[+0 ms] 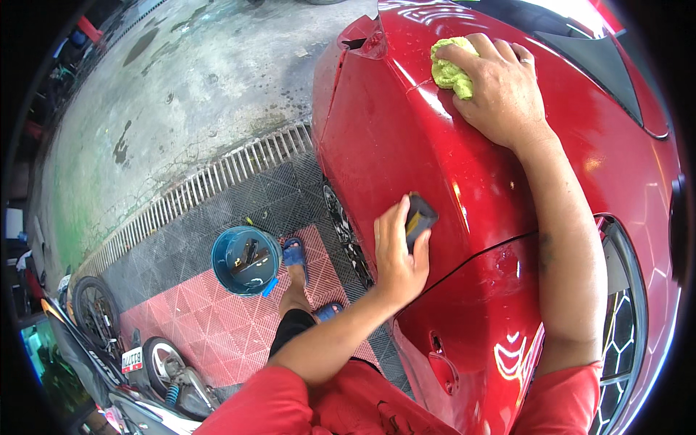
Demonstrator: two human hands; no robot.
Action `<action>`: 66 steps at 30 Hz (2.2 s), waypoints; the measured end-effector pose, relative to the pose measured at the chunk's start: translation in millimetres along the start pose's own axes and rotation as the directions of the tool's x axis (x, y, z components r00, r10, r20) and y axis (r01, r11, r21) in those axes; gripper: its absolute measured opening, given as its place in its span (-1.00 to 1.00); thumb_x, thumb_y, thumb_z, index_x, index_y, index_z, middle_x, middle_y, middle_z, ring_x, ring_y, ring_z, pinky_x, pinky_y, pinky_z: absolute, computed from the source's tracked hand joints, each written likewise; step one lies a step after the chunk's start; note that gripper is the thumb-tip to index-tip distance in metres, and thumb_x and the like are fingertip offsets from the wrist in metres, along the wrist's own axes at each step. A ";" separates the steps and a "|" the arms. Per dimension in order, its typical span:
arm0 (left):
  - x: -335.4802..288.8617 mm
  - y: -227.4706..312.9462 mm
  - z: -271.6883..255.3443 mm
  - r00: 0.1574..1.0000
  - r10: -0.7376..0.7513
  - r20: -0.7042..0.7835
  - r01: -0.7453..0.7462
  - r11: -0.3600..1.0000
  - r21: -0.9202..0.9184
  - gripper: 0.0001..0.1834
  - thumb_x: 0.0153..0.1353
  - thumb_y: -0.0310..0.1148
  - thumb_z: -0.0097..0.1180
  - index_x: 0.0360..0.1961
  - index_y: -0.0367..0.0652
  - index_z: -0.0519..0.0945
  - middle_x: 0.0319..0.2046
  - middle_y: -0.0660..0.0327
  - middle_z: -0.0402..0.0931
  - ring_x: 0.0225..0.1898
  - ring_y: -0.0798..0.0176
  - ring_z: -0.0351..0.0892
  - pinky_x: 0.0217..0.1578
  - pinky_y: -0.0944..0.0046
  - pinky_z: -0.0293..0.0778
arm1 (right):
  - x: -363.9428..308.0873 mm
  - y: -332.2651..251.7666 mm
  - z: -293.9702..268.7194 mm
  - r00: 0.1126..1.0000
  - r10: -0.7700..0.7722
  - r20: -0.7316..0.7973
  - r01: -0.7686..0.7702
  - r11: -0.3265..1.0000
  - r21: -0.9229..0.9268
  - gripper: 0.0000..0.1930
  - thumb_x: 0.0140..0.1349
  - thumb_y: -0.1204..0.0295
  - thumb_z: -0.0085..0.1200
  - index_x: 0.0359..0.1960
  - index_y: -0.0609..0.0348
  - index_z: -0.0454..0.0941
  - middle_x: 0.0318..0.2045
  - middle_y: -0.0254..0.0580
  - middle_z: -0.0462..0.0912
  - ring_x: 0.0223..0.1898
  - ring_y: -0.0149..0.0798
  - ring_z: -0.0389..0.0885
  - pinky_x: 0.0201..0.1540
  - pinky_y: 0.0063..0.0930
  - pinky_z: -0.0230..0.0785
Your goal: The person sands the rear bodywork of a red car using a sanding block and water. The person repeatedly wets the sanding block and a cloth in a bucket, applies the sanding block to the car surface with rhythmic strokes, and wipes the area with the cloth.
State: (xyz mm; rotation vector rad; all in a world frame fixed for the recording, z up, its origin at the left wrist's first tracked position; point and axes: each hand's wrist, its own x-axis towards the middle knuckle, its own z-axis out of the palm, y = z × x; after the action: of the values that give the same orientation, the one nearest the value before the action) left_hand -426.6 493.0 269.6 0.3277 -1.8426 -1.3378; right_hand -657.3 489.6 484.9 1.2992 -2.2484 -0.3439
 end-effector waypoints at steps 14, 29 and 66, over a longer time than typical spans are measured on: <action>-63.6 -33.5 -23.1 0.992 -0.109 0.068 0.099 0.986 0.133 -0.31 0.56 -0.37 0.19 0.59 -0.45 0.30 0.37 -0.32 0.44 0.37 -0.35 0.48 0.44 -0.25 0.37 | -0.2 -2.8 -2.4 1.000 0.003 0.002 -0.003 1.000 0.007 -0.47 0.30 0.25 0.41 0.34 -0.39 0.69 0.22 -0.25 0.67 0.31 -0.02 0.64 0.55 0.29 0.31; -56.4 -9.4 -39.8 0.928 -0.347 0.136 0.333 0.936 0.118 -0.29 0.49 -0.33 0.33 0.54 -0.42 0.37 0.35 -0.28 0.50 0.39 -0.36 0.50 0.45 -0.19 0.38 | 4.6 -2.4 -19.7 0.999 0.025 0.045 -0.027 0.998 0.050 -0.50 0.30 0.29 0.40 0.29 -0.35 0.68 0.27 -0.17 0.65 0.34 0.01 0.63 0.58 0.34 0.25; 505.4 -61.4 -7.6 -0.085 0.448 0.890 0.982 0.186 0.001 0.14 0.44 0.58 0.09 0.71 -0.09 0.26 0.70 0.02 0.21 0.69 -0.08 0.25 0.64 -0.30 0.28 | 122.9 -61.7 2.0 0.434 0.851 -0.294 -0.525 0.505 0.685 -0.03 0.06 0.44 0.50 0.59 -0.15 0.38 0.33 -0.07 0.65 0.39 0.19 0.58 0.41 0.20 0.37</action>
State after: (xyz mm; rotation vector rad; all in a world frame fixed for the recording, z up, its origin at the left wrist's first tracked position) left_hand -755.9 148.0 448.2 -1.2210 -1.0171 -3.6863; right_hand -663.5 352.4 492.7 0.3524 -2.0814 0.9418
